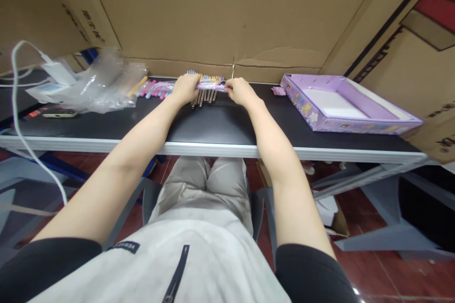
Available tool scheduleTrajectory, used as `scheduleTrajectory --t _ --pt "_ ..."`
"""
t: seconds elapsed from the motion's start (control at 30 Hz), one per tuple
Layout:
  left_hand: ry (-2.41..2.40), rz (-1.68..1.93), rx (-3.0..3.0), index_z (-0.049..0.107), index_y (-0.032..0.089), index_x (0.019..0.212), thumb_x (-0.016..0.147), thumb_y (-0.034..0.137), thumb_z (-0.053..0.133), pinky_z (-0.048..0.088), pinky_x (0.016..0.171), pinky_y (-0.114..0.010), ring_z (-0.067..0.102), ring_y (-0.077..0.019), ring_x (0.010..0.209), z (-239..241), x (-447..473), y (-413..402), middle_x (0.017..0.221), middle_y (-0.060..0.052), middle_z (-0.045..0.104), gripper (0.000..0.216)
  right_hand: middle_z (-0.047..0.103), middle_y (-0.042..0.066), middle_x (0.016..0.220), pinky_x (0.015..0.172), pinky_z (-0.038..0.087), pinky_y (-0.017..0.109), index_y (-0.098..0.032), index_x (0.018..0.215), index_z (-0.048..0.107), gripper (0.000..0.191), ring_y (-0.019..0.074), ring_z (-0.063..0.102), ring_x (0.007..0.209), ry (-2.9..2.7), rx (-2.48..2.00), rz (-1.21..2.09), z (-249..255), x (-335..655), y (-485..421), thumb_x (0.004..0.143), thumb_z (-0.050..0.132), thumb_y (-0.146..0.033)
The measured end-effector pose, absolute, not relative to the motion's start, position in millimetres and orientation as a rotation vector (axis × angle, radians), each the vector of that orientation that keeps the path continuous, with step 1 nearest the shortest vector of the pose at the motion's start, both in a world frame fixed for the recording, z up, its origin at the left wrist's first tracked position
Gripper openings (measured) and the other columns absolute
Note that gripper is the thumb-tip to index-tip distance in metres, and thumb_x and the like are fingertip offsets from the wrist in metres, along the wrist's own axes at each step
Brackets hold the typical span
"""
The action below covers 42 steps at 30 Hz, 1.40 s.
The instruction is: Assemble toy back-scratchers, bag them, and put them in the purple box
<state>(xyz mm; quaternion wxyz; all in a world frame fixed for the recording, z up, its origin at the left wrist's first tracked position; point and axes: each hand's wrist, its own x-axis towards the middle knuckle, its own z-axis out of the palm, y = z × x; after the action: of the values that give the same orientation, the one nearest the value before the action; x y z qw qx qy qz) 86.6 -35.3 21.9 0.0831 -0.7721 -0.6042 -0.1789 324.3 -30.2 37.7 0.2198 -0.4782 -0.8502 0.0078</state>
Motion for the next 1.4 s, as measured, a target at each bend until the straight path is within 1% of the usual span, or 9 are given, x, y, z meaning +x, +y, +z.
scheduleTrajectory --t 0.23,0.37,0.53,0.63,0.8,1.0,1.17,1.27,1.4 --pt "-1.81 -0.532 -2.32 0.07 0.012 0.14 0.098 0.01 0.051 0.05 0.121 -0.056 0.063 -0.0439 0.146 22.1 85.8 -35.7 0.145 -0.025 0.073 0.046 0.085 0.014 0.102 0.107 0.054 0.047 -0.017 0.107 0.087 0.024 0.0325 0.076 0.102 -2.346 -1.37 0.046 41.2 321.0 -36.2 0.101 0.066 -0.027" --pt "-1.79 -0.566 -2.328 0.071 0.016 0.139 0.094 0.01 0.055 0.049 0.12 -0.057 0.063 -0.0443 0.143 19.2 83.8 -31.6 0.141 -0.023 0.075 0.048 0.084 0.012 0.095 0.107 0.056 0.048 -0.02 0.106 0.086 0.023 0.032 0.075 0.098 -2.331 -1.362 0.098 42.0 319.9 -37.8 0.101 0.069 -0.034" --pt "-1.789 -0.571 -2.334 0.072 0.017 0.138 0.094 0.012 0.056 0.049 0.119 -0.055 0.064 -0.0433 0.142 19.3 83.5 -31.2 0.138 -0.022 0.076 0.048 0.082 0.011 0.087 0.105 0.059 0.05 -0.02 0.109 0.087 0.029 0.031 0.075 0.092 -2.309 -1.324 0.14 41.8 320.8 -37.6 0.102 0.07 -0.042" --pt "-1.798 -0.555 -2.343 0.073 0.014 0.138 0.096 0.011 0.054 0.05 0.119 -0.054 0.064 -0.0434 0.143 21.3 83.9 -33.0 0.143 -0.025 0.074 0.046 0.081 0.011 0.086 0.104 0.06 0.051 -0.019 0.109 0.087 0.03 0.0309 0.076 0.09 -2.298 -1.334 0.169 41.2 321.2 -37.6 0.103 0.07 -0.044" --pt "-1.781 -0.403 -2.366 0.072 0.013 0.14 0.098 0.012 0.053 0.052 0.116 -0.046 0.068 -0.0378 0.14 23.3 81.1 -31.5 0.143 -0.022 0.076 0.046 0.08 0.012 0.088 0.102 0.062 0.049 -0.017 0.106 0.086 0.029 0.0287 0.076 0.087 -2.319 -1.35 0.21 38.3 321.1 -36.5 0.102 0.074 -0.043" --pt "-1.811 -0.333 -2.405 0.075 0.019 0.136 0.095 0.014 0.058 0.056 0.111 -0.042 0.072 -0.0357 0.133 24.4 76.6 -22.1 0.135 -0.018 0.08 0.045 0.081 0.011 0.084 0.099 0.063 0.044 -0.018 0.104 0.086 0.026 0.0283 0.078 0.088 -2.371 -1.374 0.211 38.6 329.4 -29.2 0.102 0.074 -0.041" --pt "-1.872 -0.364 -2.359 0.076 0.018 0.13 0.095 0.016 0.057 0.055 0.111 -0.044 0.072 -0.0377 0.132 26.3 74.4 -15.4 0.132 -0.02 0.079 0.04 0.084 0.014 0.097 0.097 0.062 0.045 -0.022 0.098 0.087 0.014 0.0335 0.08 0.098 -2.463 -1.575 0.129 44.1 343.6 -21.0 0.091 0.089 -0.034" --pt "-1.868 -0.403 -2.342 0.076 0.019 0.128 0.094 0.017 0.059 0.054 0.111 -0.045 0.071 -0.0384 0.13 27.8 69.1 -11.5 0.127 -0.019 0.08 0.039 0.083 0.014 0.095 0.093 0.063 0.048 -0.024 0.099 0.086 0.022 0.0364 0.079 0.099 -2.505 -1.573 0.152 49.4 347.2 -21.7 0.087 0.096 -0.039" --pt "-1.882 -0.449 -2.316 0.076 0.02 0.127 0.094 0.018 0.058 0.053 0.112 -0.046 0.07 -0.0388 0.129 32.6 61.0 -9.8 0.123 -0.018 0.079 0.038 0.08 0.011 0.09 0.094 0.062 0.048 -0.026 0.109 0.085 0.032 0.0373 0.078 0.102 -2.501 -1.396 0.143 58.6 343.5 -29.9 0.089 0.094 -0.05"
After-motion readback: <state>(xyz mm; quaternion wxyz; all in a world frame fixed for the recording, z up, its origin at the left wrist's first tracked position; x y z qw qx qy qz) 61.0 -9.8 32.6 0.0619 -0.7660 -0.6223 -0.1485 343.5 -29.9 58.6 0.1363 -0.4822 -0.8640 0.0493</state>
